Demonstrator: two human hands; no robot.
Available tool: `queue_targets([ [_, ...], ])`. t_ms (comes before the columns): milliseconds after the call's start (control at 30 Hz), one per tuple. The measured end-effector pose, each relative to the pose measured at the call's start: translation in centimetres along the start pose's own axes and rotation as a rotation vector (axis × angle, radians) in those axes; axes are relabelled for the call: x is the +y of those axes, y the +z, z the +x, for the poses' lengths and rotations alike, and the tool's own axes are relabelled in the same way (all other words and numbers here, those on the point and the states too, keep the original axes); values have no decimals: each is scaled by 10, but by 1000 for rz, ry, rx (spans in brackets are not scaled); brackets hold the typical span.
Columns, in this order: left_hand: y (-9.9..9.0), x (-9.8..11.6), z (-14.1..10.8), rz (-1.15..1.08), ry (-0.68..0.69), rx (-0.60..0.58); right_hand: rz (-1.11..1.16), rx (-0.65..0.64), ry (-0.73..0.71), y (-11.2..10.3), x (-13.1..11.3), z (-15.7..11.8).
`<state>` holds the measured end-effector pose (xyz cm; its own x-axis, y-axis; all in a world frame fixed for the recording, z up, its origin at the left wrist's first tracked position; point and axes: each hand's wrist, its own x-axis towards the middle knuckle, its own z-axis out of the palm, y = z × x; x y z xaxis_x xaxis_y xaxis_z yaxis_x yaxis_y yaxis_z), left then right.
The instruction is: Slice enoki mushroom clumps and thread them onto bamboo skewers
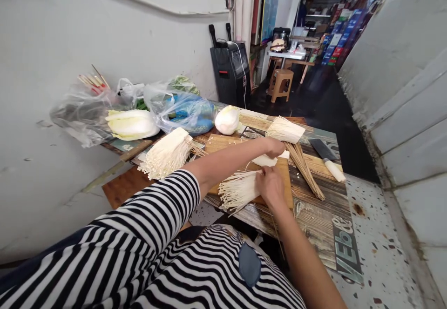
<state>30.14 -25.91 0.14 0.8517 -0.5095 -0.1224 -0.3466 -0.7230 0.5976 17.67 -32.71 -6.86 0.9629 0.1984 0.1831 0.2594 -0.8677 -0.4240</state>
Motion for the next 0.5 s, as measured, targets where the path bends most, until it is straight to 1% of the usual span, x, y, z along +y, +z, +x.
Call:
queue_targets([
  [33, 2, -4, -1, 52, 5, -23, -4, 16, -22, -5, 2, -9],
  [100, -1, -11, -4, 197, 27, -74, -11, 53, -49, -17, 9, -33],
  [133, -5, -13, -8, 248, 47, -77, -15, 74, -52, -23, 13, -49],
  [200, -16, -16, -21, 321, 95, -40, -18, 118, -72, -32, 25, -82],
  [267, -25, -17, -48, 362, 138, 30, -34, 91, -49, -35, 38, -114],
  [333, -26, -16, -87, 385, 151, 103, -28, 39, 10, -32, 47, -137],
  [367, -21, -16, -110, 399, 133, 133, -23, 17, 40, -29, 49, -144],
  [400, -13, -17, -133, 426, 84, 170, -19, 0, 61, -25, 50, -148],
  [467, 13, -19, -175, 467, -32, 206, -5, -16, 81, -18, 48, -150],
  [500, 29, -21, -193, 480, -44, 229, 1, -13, 80, -16, 45, -150],
])
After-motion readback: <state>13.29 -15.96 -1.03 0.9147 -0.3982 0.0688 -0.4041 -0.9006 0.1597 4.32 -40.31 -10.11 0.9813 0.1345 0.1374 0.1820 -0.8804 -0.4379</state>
